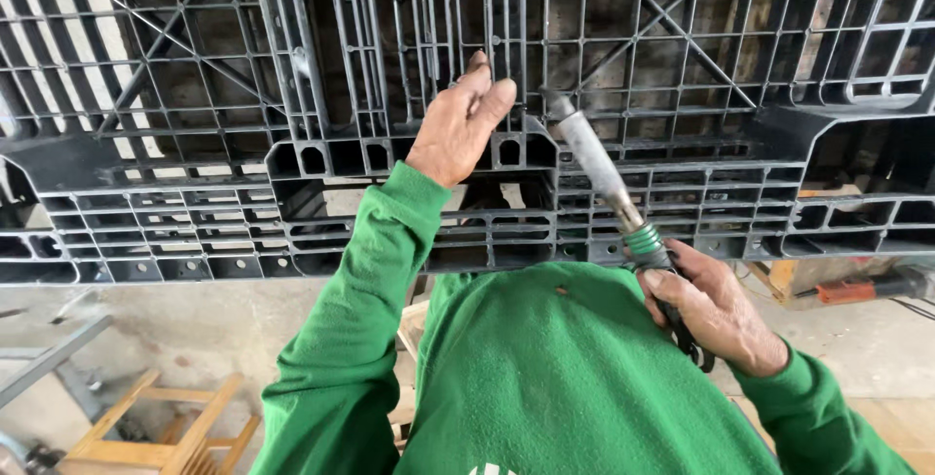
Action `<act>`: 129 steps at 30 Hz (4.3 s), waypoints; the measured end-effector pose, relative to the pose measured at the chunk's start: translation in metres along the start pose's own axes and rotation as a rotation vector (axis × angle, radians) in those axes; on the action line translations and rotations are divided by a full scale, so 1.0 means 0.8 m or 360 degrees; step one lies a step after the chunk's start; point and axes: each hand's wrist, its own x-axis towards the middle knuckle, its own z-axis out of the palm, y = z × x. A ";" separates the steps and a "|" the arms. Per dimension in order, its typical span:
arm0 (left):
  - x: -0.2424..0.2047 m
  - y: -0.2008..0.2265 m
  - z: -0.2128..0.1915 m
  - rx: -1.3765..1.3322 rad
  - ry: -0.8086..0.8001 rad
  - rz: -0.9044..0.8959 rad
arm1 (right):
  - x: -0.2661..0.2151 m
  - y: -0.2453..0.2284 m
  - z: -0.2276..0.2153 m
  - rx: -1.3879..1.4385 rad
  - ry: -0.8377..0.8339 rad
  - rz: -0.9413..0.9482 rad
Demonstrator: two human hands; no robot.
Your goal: The person uses a soldering iron to weld seams on a black plastic crate. They hold the crate with one hand and apply the hot tip along the grid lines, then occasionally press the softened plastic with fingers to smooth the weld.
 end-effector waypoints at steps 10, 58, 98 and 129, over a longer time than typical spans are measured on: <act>-0.003 0.004 0.014 -0.0093 0.0147 0.0077 | 0.005 -0.042 -0.044 -0.0284 -0.0232 0.0056; 0.000 -0.029 -0.038 -0.0247 -0.0351 0.0080 | -0.044 -0.221 0.129 -0.2304 0.0227 0.0350; -0.007 -0.008 -0.011 -0.0303 -0.0114 0.0115 | -0.007 -0.246 0.017 -0.2746 -0.0168 0.0163; 0.002 -0.007 -0.008 -0.0271 -0.0078 -0.0010 | 0.017 -0.105 -0.040 -0.1757 0.0071 -0.0235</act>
